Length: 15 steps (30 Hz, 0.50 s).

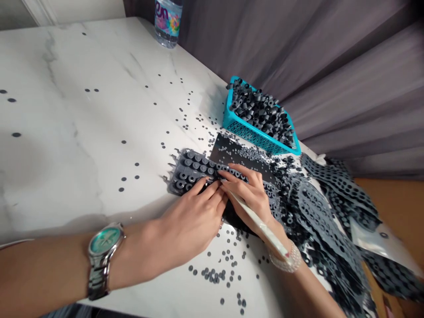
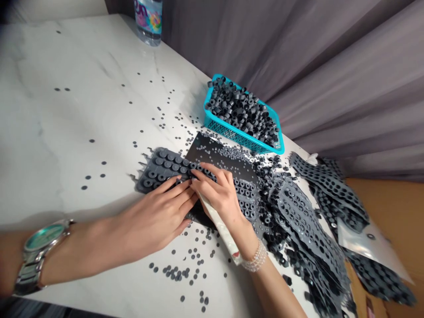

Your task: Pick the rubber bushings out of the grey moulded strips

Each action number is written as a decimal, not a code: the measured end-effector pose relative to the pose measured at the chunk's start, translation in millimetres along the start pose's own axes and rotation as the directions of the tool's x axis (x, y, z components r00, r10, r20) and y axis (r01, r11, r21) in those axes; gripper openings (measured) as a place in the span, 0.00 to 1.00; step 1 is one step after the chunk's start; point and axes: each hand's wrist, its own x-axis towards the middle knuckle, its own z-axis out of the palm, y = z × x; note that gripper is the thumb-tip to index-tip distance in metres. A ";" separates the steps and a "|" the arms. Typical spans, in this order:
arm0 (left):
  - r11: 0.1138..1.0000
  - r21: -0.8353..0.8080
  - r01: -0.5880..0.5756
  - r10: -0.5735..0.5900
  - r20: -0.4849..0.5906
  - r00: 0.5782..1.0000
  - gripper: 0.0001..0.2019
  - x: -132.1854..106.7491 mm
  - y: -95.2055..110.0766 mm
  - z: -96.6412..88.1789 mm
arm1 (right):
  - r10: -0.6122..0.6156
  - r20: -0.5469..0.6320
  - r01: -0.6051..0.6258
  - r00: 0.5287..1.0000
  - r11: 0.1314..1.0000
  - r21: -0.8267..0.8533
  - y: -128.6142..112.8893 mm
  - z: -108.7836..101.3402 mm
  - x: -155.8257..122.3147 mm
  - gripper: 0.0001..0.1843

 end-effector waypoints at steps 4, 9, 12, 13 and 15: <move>1.000 -0.004 0.010 -0.010 -0.010 1.000 0.19 1.0 0.6 -1.6 | -0.061 0.074 0.064 0.995 0.997 -0.040 4.9 -0.8 2.4 0.12; 1.000 -0.003 0.018 -0.018 0.027 0.999 0.24 -0.1 1.9 -2.7 | 0.103 -0.192 -0.118 0.976 0.991 -0.068 22.1 -8.1 14.9 0.11; 1.000 -0.008 0.021 -0.021 0.041 0.999 0.26 -0.5 1.6 -1.5 | 0.165 -0.215 -0.188 0.962 0.978 -0.091 27.7 -13.7 19.4 0.09; 1.000 -0.010 0.022 -0.022 0.045 0.999 0.26 -0.4 1.4 -1.0 | 0.169 -0.201 -0.192 0.965 0.976 -0.102 27.2 -14.8 19.2 0.08; 1.000 -0.012 0.021 -0.021 0.050 0.999 0.26 0.1 1.1 0.1 | 0.178 -0.197 -0.200 0.964 0.975 -0.098 22.5 -15.3 16.3 0.08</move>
